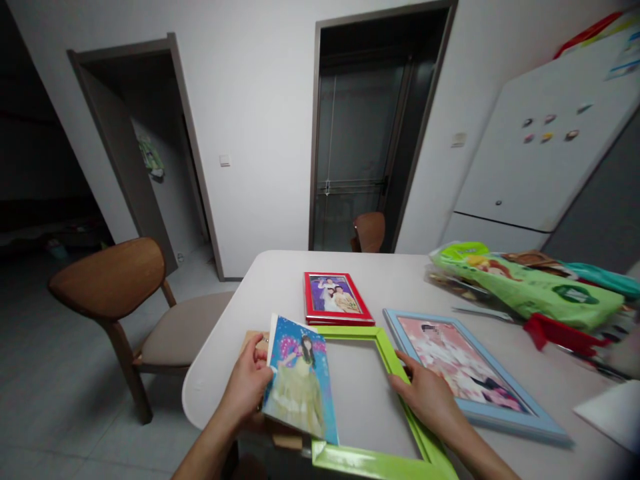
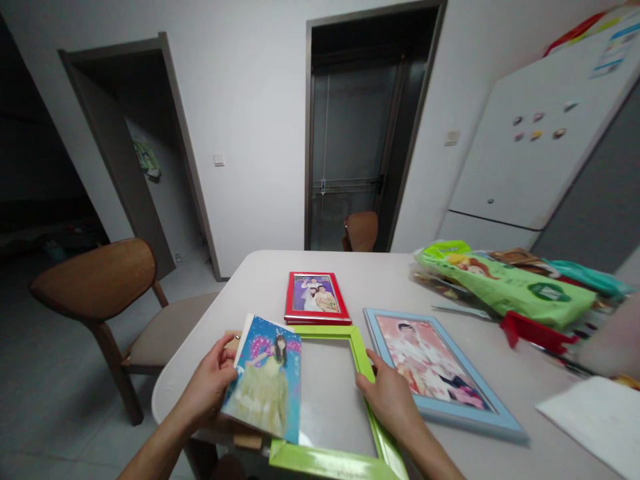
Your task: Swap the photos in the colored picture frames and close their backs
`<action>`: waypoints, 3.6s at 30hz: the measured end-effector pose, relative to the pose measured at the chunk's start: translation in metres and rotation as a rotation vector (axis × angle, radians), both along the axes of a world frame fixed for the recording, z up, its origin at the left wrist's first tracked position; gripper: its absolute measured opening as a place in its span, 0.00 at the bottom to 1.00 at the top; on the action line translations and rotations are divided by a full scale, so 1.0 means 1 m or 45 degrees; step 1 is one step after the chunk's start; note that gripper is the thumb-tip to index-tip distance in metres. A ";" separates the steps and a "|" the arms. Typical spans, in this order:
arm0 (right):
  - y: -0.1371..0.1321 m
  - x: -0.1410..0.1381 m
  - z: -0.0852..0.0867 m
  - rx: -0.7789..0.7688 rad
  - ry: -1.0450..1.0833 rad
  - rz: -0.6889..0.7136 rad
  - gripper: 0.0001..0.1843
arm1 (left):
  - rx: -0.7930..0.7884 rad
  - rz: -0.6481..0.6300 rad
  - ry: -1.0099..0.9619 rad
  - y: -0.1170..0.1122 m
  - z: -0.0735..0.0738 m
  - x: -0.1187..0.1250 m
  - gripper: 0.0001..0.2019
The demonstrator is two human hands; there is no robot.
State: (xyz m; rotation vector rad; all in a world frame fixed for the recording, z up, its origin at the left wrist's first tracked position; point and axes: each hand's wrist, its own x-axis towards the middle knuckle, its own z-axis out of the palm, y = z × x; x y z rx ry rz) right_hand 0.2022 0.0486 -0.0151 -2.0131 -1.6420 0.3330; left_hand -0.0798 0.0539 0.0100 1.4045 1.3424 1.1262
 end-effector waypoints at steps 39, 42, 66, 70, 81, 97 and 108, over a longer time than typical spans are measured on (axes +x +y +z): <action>-0.035 -0.102 0.059 0.321 1.026 0.417 0.13 | 0.091 -0.195 -0.312 -0.039 0.022 0.045 0.32; -0.048 -0.111 0.062 0.519 0.739 0.570 0.14 | 0.146 -0.184 -0.570 -0.048 0.035 0.065 0.33; -0.025 -0.026 0.034 -0.162 1.565 0.133 0.20 | -0.041 -0.218 -0.560 -0.024 0.003 0.086 0.26; -0.016 0.015 0.020 -0.223 1.380 0.029 0.15 | 0.117 -0.301 0.314 -0.033 -0.022 0.089 0.30; 0.006 -0.007 0.006 -0.290 0.980 0.128 0.16 | 0.167 -0.621 0.899 -0.038 -0.015 0.078 0.34; -0.002 -0.024 0.001 -0.015 -0.497 0.094 0.20 | 0.224 -0.541 0.985 -0.045 -0.012 0.033 0.34; -0.036 -0.176 0.009 0.042 -0.007 0.751 0.32 | 0.156 -0.243 1.250 -0.034 -0.034 -0.070 0.34</action>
